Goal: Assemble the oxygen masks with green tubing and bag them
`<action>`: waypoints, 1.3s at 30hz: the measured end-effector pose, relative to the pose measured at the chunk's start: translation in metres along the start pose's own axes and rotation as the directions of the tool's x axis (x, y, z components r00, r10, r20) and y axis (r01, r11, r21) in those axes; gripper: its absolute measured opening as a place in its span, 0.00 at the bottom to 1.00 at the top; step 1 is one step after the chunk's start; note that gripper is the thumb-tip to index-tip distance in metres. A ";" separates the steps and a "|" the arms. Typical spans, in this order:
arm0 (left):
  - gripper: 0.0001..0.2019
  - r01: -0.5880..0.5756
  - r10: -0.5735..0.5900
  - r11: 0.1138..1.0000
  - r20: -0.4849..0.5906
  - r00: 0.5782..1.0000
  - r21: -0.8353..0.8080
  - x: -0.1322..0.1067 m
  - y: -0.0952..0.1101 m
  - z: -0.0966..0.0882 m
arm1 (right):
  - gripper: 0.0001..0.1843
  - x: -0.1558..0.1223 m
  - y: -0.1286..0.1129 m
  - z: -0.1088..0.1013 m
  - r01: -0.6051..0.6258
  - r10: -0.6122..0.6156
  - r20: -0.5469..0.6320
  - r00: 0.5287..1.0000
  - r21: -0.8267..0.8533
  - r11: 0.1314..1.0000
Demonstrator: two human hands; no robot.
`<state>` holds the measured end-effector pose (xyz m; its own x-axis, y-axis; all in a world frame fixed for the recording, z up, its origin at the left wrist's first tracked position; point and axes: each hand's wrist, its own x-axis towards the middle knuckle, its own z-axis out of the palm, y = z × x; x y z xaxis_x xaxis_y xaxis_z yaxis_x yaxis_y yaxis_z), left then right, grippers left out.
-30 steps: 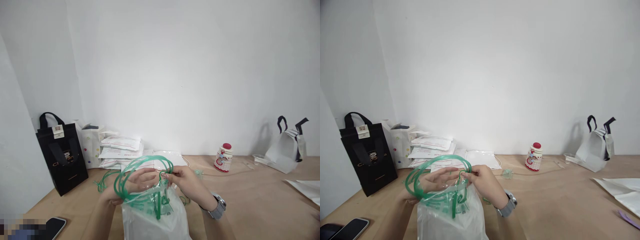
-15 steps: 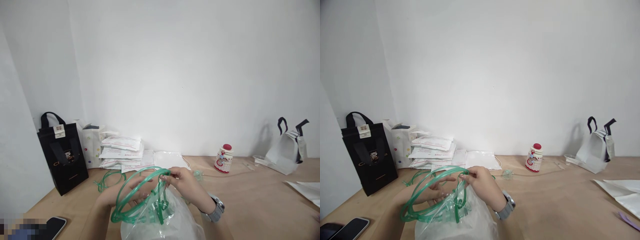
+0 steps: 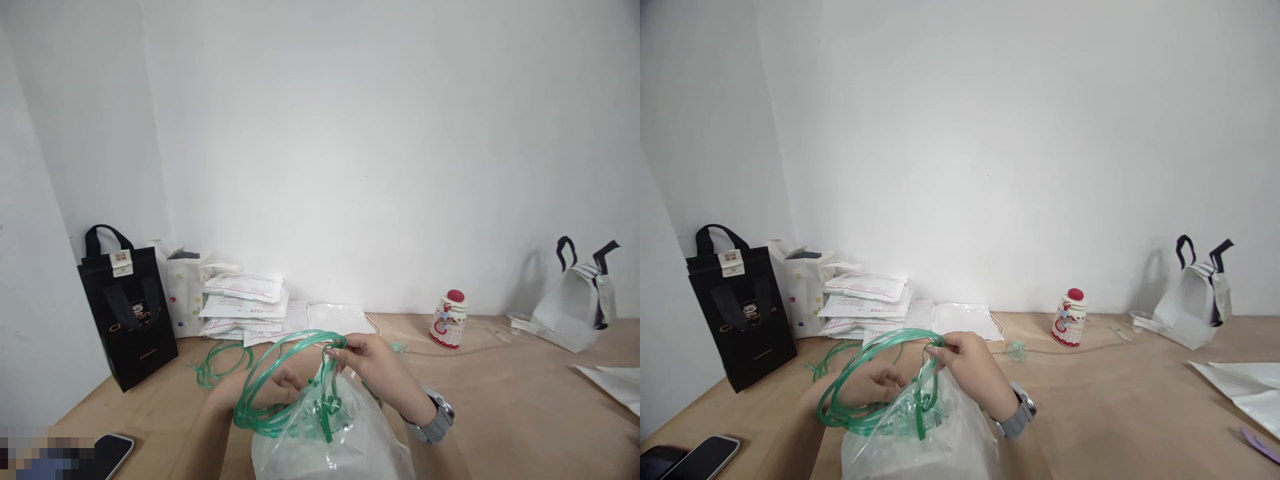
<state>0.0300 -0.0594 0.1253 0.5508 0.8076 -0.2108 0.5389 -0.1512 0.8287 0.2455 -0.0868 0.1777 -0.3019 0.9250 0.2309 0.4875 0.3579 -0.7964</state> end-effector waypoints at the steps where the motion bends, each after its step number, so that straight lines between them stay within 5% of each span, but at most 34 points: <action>1: 0.14 -0.019 0.020 1.000 0.029 0.999 -0.015 0.003 -0.001 0.000 | 0.14 0.000 0.000 0.000 -0.004 0.004 -0.002 1.000 0.007 1.000; 8: 0.13 -0.046 0.047 0.998 0.022 0.999 -0.049 0.011 -0.004 -0.002 | 0.15 0.000 -0.002 -0.003 -0.019 0.021 -0.030 0.999 0.070 0.997; 13: 0.08 -0.207 0.247 0.956 -0.191 0.950 0.206 -0.011 0.017 0.003 | 0.18 -0.001 0.003 -0.005 -0.031 0.034 -0.052 0.998 0.065 0.997; 17: 0.07 -0.123 0.270 0.909 -0.338 0.902 0.397 -0.025 0.034 0.012 | 0.17 0.003 0.008 -0.007 0.038 -0.027 -0.103 0.994 0.106 0.994; 20: 0.06 -0.090 0.312 0.872 -0.403 0.860 0.482 -0.028 0.044 0.016 | 0.16 0.008 0.014 -0.010 0.078 -0.078 -0.014 0.997 0.308 0.948; 23: 0.08 -0.070 0.355 0.842 -0.454 0.817 0.535 -0.030 0.052 0.018 | 0.14 0.015 0.025 -0.010 -0.005 -0.074 0.121 0.990 0.551 0.835; 26: 0.10 -0.078 0.330 0.881 -0.489 0.807 0.466 -0.029 0.057 0.020 | 0.13 0.022 0.038 -0.007 -0.040 -0.044 0.117 0.992 0.630 0.775; 30: 0.16 -0.188 0.221 0.975 -0.434 0.873 0.118 -0.022 0.051 0.022 | 0.14 0.030 0.047 -0.001 -0.057 0.011 0.071 0.997 0.689 0.723; 34: 0.14 -0.170 0.119 0.962 -0.229 0.966 -0.215 -0.012 0.037 0.021 | 0.16 0.031 0.048 0.001 -0.074 0.033 0.073 0.997 0.687 0.723; 39: 0.19 -0.026 0.026 0.946 -0.004 1.000 -0.322 -0.003 0.023 0.019 | 0.19 0.031 0.048 0.001 -0.062 0.047 0.041 0.998 0.644 0.763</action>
<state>0.0528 -0.0758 0.1355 0.5624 0.8054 -0.1869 0.2905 0.0192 0.9567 0.2586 -0.0410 0.1457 -0.3120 0.9346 0.1705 -0.1366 0.1335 -0.9816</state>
